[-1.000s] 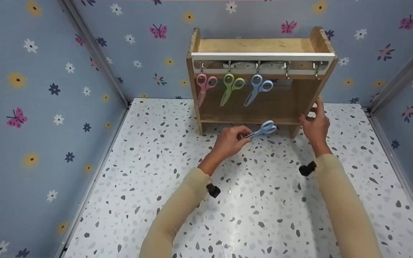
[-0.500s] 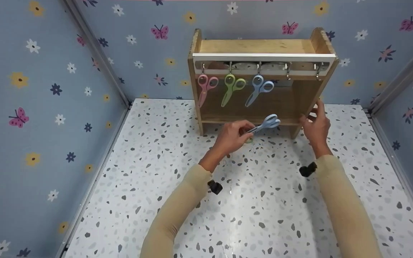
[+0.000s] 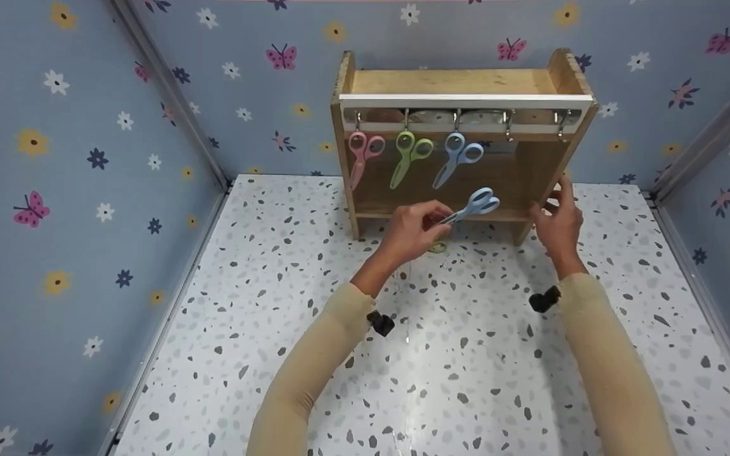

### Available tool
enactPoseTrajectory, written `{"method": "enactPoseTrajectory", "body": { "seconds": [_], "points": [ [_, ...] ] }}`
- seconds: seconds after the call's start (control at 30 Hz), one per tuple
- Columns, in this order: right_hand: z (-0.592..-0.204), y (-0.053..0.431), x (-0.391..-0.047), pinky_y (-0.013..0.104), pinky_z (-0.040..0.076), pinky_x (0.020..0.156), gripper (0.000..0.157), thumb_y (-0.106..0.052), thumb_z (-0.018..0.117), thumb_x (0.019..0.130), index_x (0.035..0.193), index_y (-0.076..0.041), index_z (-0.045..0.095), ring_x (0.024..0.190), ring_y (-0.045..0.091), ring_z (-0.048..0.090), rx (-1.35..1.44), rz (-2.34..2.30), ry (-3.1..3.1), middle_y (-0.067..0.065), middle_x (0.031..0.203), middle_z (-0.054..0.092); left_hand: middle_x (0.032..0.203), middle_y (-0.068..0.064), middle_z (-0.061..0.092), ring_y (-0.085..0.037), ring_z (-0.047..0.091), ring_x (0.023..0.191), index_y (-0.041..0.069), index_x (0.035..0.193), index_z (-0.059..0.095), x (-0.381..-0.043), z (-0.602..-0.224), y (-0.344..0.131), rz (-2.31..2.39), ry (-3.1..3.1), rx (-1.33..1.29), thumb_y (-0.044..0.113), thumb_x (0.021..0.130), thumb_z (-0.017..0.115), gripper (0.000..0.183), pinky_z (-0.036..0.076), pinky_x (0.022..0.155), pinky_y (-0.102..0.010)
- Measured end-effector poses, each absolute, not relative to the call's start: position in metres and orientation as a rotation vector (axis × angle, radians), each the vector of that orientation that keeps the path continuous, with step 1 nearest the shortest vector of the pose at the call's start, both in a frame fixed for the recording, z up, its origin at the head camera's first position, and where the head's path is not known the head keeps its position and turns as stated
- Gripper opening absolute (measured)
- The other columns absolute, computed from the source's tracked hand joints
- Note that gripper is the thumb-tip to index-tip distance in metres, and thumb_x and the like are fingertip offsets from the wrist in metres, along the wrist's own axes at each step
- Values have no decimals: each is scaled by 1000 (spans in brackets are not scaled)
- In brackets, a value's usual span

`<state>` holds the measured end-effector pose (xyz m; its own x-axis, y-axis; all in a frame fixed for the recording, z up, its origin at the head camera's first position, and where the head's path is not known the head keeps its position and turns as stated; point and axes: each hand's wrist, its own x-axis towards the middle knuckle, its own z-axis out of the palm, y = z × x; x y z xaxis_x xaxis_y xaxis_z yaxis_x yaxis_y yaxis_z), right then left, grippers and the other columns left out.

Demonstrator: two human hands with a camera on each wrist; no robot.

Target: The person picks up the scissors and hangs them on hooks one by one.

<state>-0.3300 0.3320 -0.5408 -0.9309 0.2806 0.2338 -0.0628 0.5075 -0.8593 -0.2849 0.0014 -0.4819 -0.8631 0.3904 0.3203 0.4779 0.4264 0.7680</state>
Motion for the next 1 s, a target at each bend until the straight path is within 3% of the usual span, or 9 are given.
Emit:
{"method": "enactPoseTrajectory", "body": {
  "seconds": [0.4,1.0],
  "points": [
    [-543,331,-332,57,52,125,78,-10,64,109,176,-33,33,153,42,63,-185,1347,-2407,22,165,61,109,-9,86,-14,71,86,12,124,81,-291,-472,10,-1427,-2559,-754,18,106,81,19,51,76,-18],
    [-544,333,-333,57,52,126,77,-10,65,109,176,-33,34,155,42,61,-194,1372,-2417,21,169,58,106,-10,85,-9,66,82,10,124,82,-299,-455,29,-1563,-2452,-732,15,106,80,19,50,75,-17]
  ]
}}
